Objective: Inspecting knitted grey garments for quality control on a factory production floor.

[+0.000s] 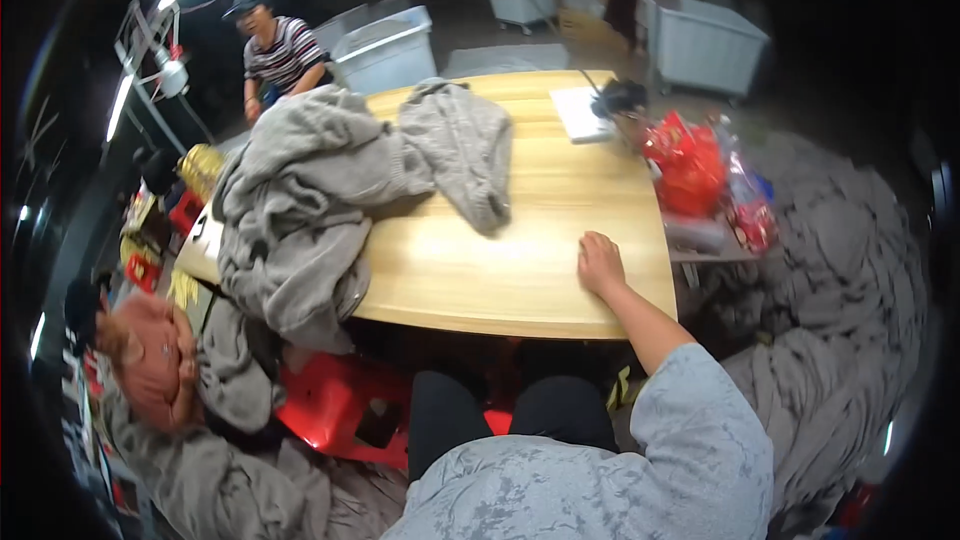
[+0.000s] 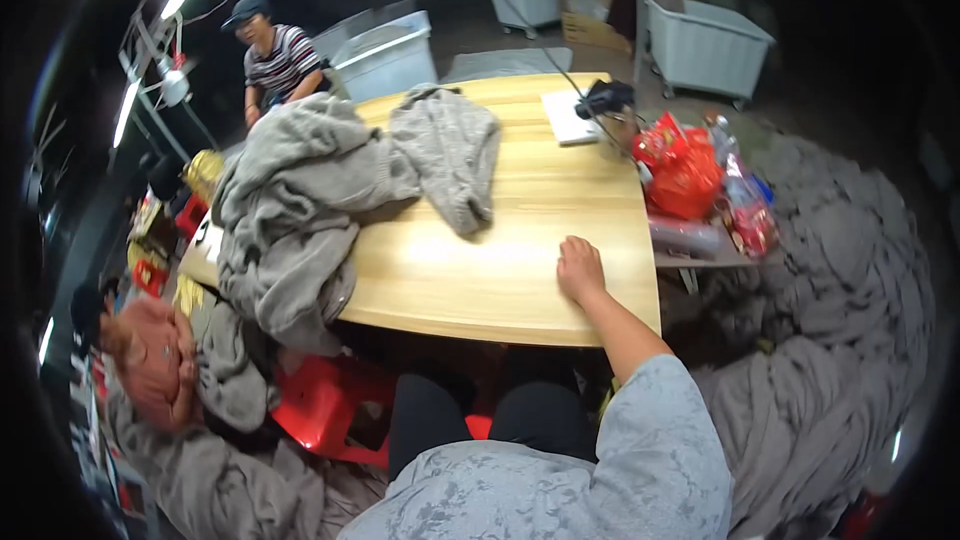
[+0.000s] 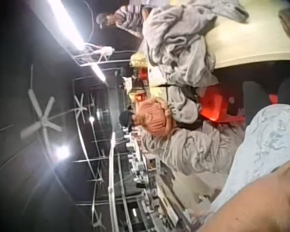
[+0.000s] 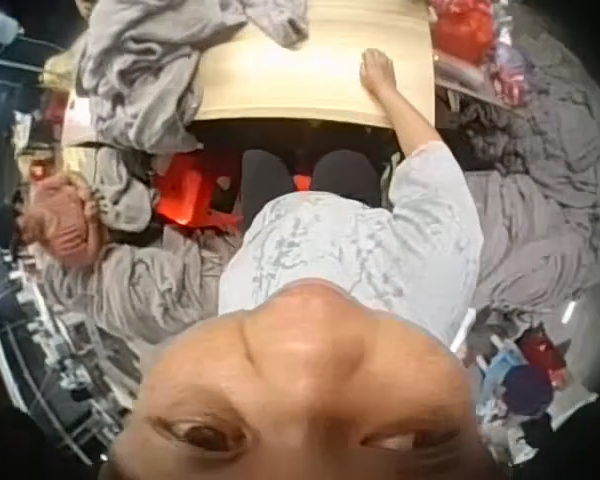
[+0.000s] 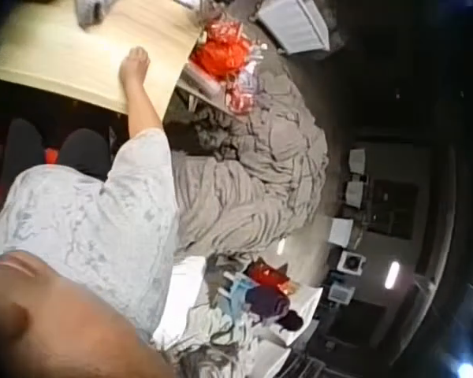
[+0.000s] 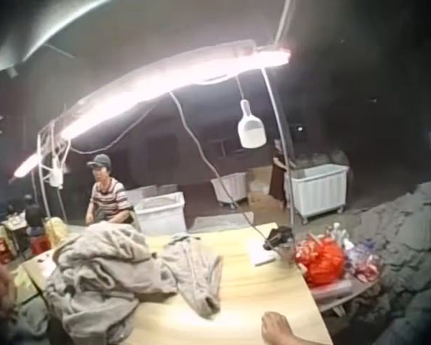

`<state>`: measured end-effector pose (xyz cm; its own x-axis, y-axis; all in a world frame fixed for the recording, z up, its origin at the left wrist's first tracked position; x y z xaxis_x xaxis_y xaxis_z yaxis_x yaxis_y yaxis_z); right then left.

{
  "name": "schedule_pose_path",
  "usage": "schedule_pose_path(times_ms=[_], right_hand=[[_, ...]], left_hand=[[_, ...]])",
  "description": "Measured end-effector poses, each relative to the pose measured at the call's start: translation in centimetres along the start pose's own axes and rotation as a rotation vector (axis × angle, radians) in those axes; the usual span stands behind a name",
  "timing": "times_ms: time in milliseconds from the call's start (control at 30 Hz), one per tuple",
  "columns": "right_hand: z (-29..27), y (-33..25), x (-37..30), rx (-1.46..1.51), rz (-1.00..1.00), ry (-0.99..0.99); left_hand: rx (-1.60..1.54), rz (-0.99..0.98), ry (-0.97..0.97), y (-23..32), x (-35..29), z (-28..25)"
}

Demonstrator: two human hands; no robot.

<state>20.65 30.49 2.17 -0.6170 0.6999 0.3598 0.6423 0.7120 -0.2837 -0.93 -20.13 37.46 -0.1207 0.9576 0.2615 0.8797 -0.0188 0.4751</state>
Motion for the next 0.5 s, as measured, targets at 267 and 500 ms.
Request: schedule_pose_path(times_ms=[267, 500], right_hand=[[1.0, 0.3, -1.7, 0.102, -0.029, 0.062], [0.3, -0.3, -1.4, 0.126, -0.035, 0.091]], left_hand=[[0.100, -0.219, 0.068, 2.6, -18.6, 8.6], [0.166, -0.436, 0.198, 2.3, -33.6, 14.6]])
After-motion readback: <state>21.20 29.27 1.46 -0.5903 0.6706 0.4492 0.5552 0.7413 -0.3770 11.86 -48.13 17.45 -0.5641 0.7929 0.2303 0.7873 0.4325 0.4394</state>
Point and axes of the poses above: each hand's wrist, its own x-axis towards the middle knuckle, its own z-axis out of the palm, y = z × x, the point moved 2 cm from there along x, towards the middle knuckle, and after that the axes turned 9 degrees about -x, right-handed, at the moved point
